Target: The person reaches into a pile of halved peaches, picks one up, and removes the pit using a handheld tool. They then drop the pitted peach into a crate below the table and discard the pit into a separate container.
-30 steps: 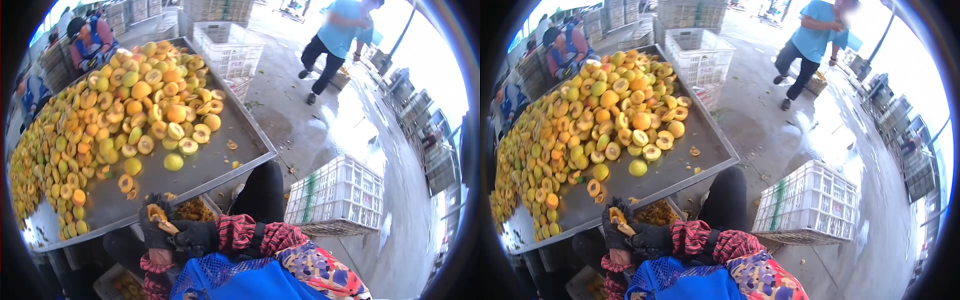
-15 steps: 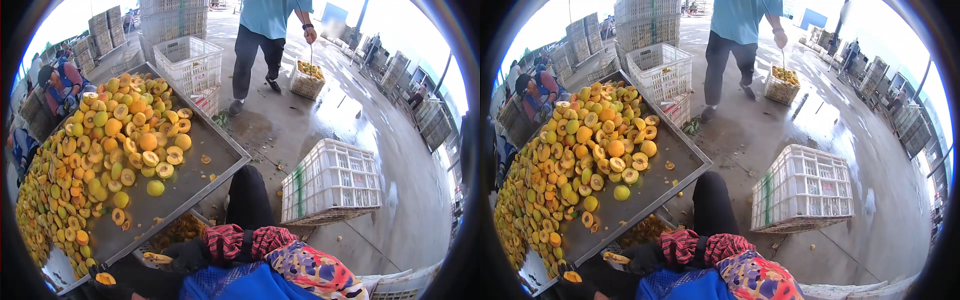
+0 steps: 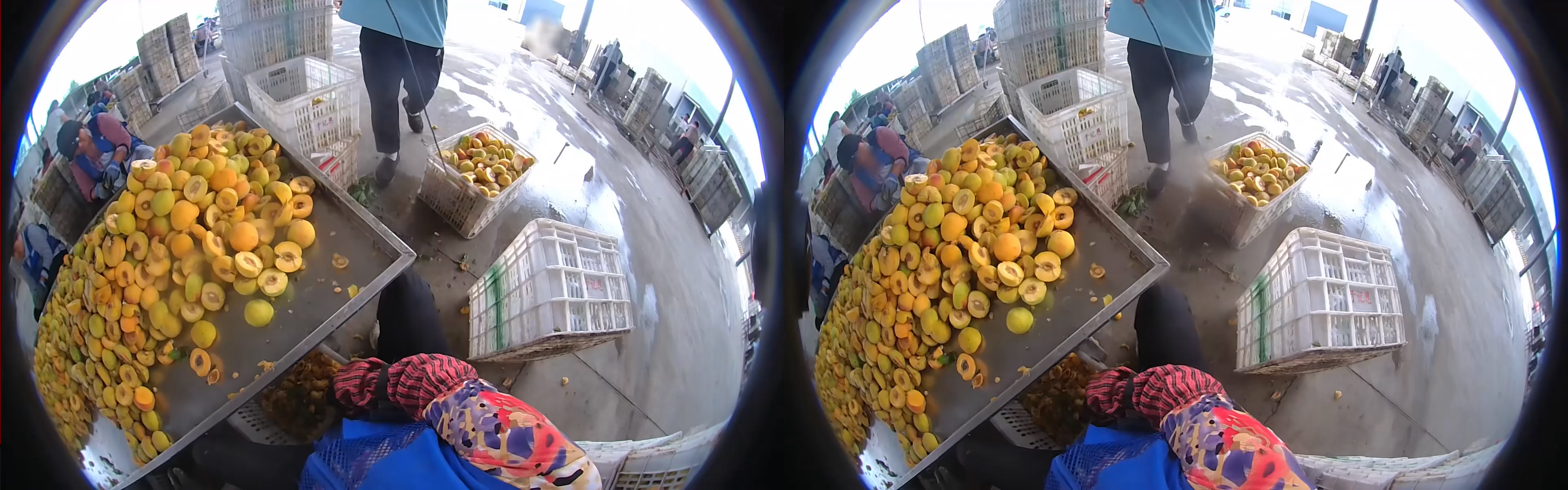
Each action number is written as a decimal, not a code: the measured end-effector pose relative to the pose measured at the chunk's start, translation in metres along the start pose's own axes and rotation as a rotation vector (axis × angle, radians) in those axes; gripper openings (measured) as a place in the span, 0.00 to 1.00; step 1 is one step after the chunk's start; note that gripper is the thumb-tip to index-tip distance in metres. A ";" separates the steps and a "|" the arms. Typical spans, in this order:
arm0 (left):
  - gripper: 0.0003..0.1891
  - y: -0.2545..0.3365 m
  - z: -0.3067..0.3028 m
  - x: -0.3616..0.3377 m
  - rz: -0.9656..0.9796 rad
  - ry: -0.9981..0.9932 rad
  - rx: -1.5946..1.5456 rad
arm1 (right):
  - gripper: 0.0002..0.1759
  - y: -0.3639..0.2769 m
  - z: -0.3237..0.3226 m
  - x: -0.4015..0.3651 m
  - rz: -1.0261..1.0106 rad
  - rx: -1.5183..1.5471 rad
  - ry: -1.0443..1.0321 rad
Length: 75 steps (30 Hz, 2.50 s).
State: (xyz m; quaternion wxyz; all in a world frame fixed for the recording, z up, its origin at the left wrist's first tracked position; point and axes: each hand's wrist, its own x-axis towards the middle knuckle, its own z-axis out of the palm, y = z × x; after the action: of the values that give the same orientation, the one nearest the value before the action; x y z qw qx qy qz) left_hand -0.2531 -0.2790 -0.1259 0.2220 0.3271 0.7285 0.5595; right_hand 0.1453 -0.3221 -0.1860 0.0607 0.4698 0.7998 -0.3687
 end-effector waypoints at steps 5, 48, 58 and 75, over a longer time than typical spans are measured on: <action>0.22 -0.004 0.000 0.028 0.047 -0.081 -0.053 | 0.17 0.004 -0.007 -0.005 0.010 0.053 0.003; 0.23 0.139 0.300 -0.159 0.954 -0.906 0.625 | 0.26 0.053 -0.042 -0.110 -0.123 0.909 0.154; 0.30 0.133 0.241 -0.134 -0.862 -1.285 -1.125 | 0.20 0.017 -0.117 -0.147 0.076 1.059 0.080; 0.24 0.128 0.166 -0.177 -0.659 -0.942 -1.203 | 0.16 -0.055 -0.126 -0.096 -0.209 0.674 0.327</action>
State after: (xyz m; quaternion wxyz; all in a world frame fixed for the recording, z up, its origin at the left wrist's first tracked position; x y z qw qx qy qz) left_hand 0.0122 -0.2754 -0.0564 0.7930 0.1223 0.1945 0.5642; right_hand 0.1858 -0.3241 -0.0232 -0.2635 0.4319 0.6764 -0.5353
